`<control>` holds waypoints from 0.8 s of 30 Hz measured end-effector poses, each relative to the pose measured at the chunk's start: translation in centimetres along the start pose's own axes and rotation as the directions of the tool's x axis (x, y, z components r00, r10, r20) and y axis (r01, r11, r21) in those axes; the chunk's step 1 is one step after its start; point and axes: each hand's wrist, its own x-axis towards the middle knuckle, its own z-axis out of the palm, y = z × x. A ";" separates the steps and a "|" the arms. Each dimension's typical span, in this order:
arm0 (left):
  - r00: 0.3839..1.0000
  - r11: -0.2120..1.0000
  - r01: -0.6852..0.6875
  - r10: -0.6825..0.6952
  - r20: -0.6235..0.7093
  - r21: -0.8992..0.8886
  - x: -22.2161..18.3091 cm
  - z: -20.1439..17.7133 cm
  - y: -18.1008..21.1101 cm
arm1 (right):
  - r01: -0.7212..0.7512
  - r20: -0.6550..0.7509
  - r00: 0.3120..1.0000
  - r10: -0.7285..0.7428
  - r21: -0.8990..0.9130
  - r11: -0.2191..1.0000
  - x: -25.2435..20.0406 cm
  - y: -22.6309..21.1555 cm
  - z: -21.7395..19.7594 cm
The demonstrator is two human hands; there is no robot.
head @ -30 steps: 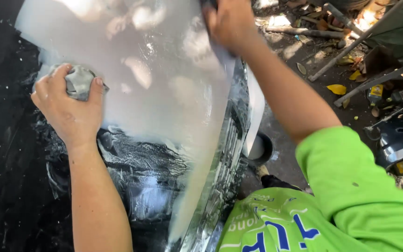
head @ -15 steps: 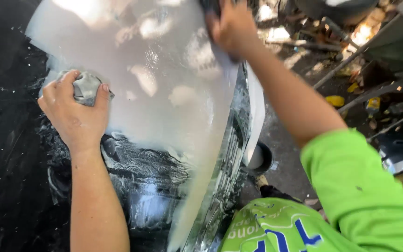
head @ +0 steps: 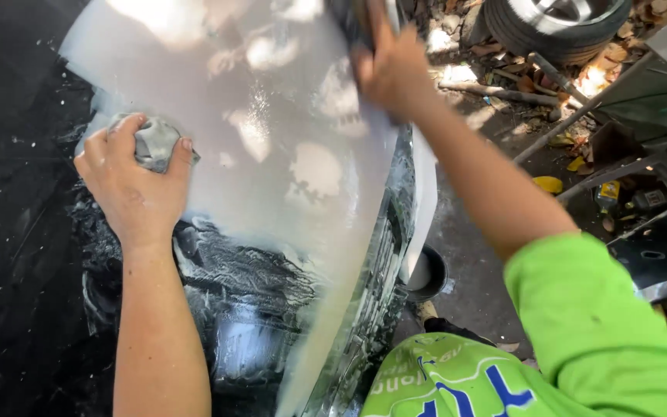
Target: Sand and wipe the hood of a car using a sanding block and a wet cloth.
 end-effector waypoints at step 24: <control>0.999 0.999 -0.029 0.030 -0.024 0.035 0.1 0.1 0.1 | 0.339 -0.136 0.930 -0.342 -0.045 0.940 4.0 -1.4 -2.2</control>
